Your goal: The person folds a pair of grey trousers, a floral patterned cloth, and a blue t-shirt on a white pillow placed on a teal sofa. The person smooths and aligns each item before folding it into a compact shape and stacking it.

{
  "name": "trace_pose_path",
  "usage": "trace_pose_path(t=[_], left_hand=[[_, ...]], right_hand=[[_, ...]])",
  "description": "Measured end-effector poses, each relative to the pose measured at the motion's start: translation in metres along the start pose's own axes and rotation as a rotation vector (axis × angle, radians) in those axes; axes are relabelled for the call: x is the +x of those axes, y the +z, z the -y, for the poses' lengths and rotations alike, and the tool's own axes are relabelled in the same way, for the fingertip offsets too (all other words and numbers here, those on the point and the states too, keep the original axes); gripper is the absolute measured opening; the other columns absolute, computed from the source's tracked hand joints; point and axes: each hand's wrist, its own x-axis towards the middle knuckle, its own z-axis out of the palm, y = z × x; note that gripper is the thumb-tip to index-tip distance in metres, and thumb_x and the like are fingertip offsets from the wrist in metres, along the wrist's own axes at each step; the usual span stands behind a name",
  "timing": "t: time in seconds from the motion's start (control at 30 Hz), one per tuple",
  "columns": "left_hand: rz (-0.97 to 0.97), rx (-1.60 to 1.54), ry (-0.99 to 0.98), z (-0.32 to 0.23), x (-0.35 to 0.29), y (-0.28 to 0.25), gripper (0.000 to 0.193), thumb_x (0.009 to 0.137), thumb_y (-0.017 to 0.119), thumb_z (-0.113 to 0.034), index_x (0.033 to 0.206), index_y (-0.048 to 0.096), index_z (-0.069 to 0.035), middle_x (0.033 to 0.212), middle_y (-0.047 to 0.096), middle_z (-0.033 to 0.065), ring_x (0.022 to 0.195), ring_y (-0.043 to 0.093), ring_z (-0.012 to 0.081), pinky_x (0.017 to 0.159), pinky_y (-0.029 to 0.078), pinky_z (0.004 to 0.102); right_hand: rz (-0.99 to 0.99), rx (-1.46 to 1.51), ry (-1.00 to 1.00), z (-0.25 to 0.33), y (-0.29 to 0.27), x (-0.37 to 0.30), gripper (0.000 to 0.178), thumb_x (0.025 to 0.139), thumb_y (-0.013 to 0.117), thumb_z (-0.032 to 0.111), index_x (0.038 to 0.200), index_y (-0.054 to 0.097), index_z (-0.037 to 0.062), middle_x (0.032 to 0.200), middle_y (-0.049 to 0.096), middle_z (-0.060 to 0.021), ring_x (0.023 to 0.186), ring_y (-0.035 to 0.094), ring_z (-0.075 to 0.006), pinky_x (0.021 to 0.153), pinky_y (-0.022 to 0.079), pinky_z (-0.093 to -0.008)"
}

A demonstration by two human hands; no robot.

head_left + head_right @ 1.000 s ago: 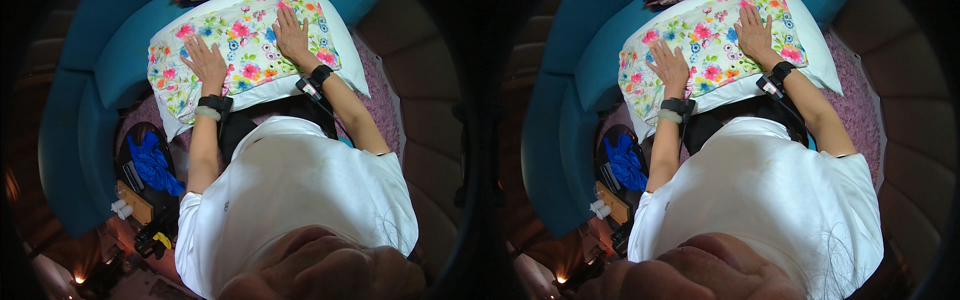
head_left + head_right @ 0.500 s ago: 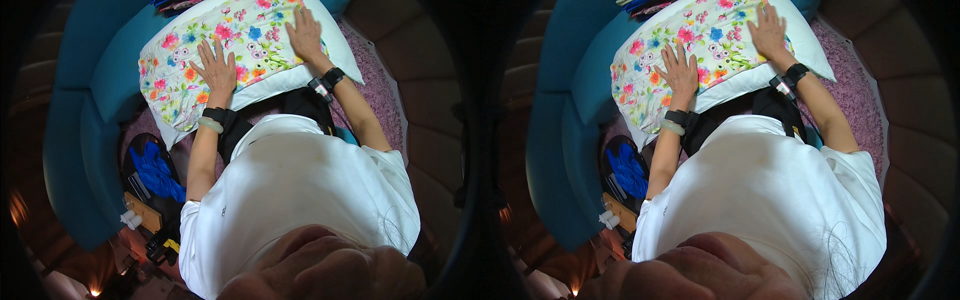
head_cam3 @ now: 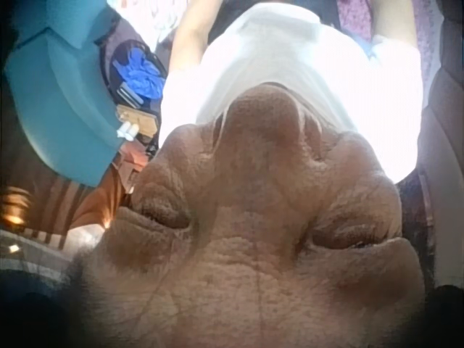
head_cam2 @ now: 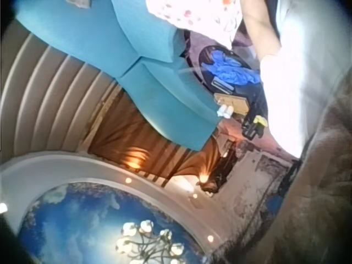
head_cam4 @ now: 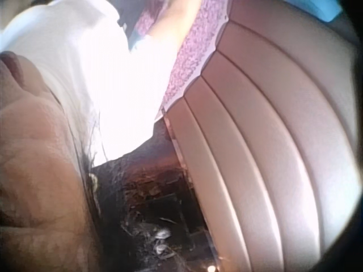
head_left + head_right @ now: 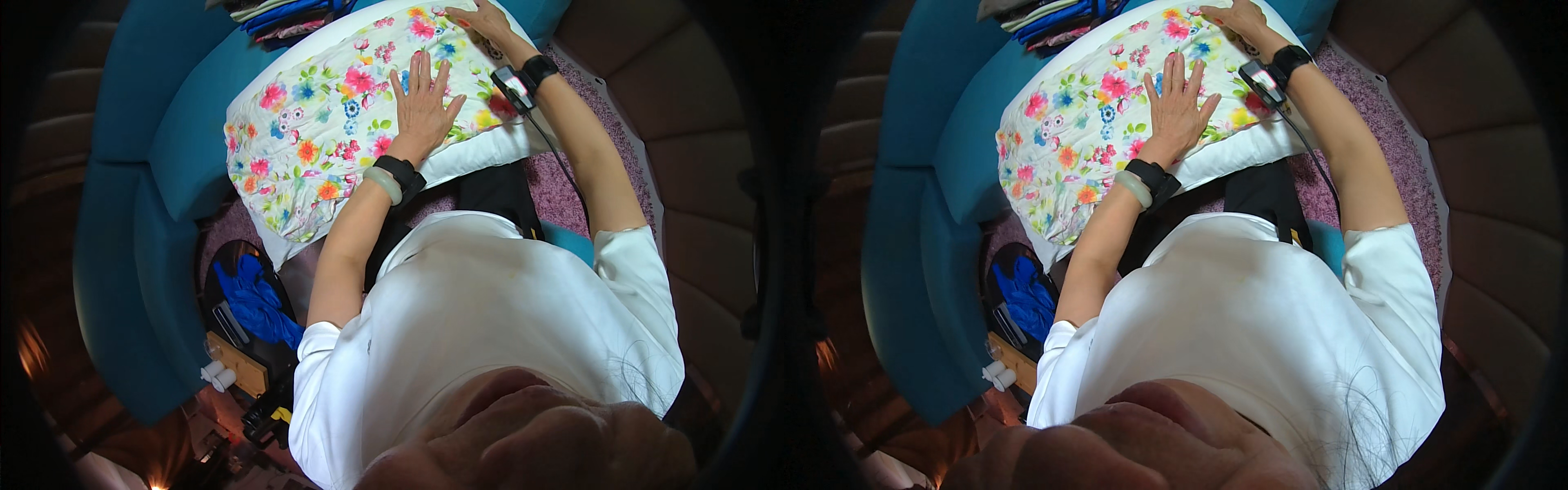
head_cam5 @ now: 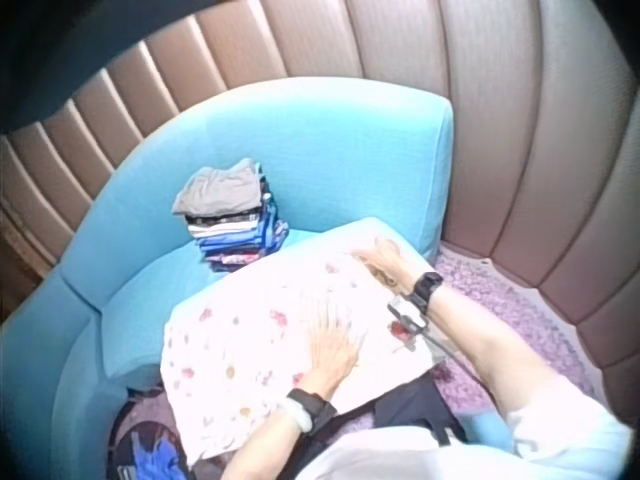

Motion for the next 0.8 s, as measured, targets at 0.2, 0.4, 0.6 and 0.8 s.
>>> trace_pose_path(t=[0.2, 0.4, 0.6, 0.8], left_hand=[[-0.096, 0.044, -0.005, 0.012, 0.063, 0.011, 0.071, 0.098, 0.044, -0.056, 0.152, 0.038, -0.01, 0.162, 0.026, 0.0173, 0.151, 0.017, 0.0376, 0.113, 0.007, 0.0707], [0.067, 0.081, 0.081, -0.001, 0.071, 0.034, 0.073, 0.099, 0.037, -0.061, 0.155, 0.033, -0.015, 0.163, 0.026, 0.0095, 0.151, 0.018, 0.0363, 0.116, 0.005, 0.0685], [0.03, -0.128, 0.241, -0.061, 0.036, 0.024, 0.055, 0.093, 0.054, -0.051, 0.126, 0.061, -0.007, 0.137, 0.049, 0.0218, 0.134, 0.04, 0.0354, 0.111, 0.027, 0.0541], [0.009, -0.183, 0.332, -0.086, 0.046, 0.018, 0.049, 0.078, 0.068, -0.05, 0.1, 0.07, -0.005, 0.1, 0.062, 0.0154, 0.091, 0.059, 0.0316, 0.069, 0.049, 0.0439]], right_hand=[[0.011, -0.081, 0.033, -0.005, -0.012, 0.031, 0.033, 0.09, 0.071, 0.034, 0.106, 0.064, 0.0062, 0.088, 0.066, -0.0062, 0.077, 0.065, -0.0172, 0.065, 0.052, -0.0318], [0.177, 0.071, 0.037, -0.031, -0.028, 0.063, 0.039, 0.084, 0.08, 0.038, 0.098, 0.066, 0.0045, 0.096, 0.072, -0.0094, 0.081, 0.07, -0.0119, 0.066, 0.059, -0.026], [0.544, 0.645, -0.04, -0.014, -0.038, 0.008, 0.043, 0.095, 0.064, 0.03, 0.128, 0.062, 0.0026, 0.119, 0.066, -0.0093, 0.117, 0.059, -0.0209, 0.105, 0.044, -0.0359], [0.624, -0.169, -0.934, 0.004, -0.04, 0.021, 0.038, 0.096, 0.062, 0.032, 0.118, 0.066, 0.001, 0.121, 0.063, -0.0084, 0.12, 0.056, -0.022, 0.107, 0.04, -0.0374]])
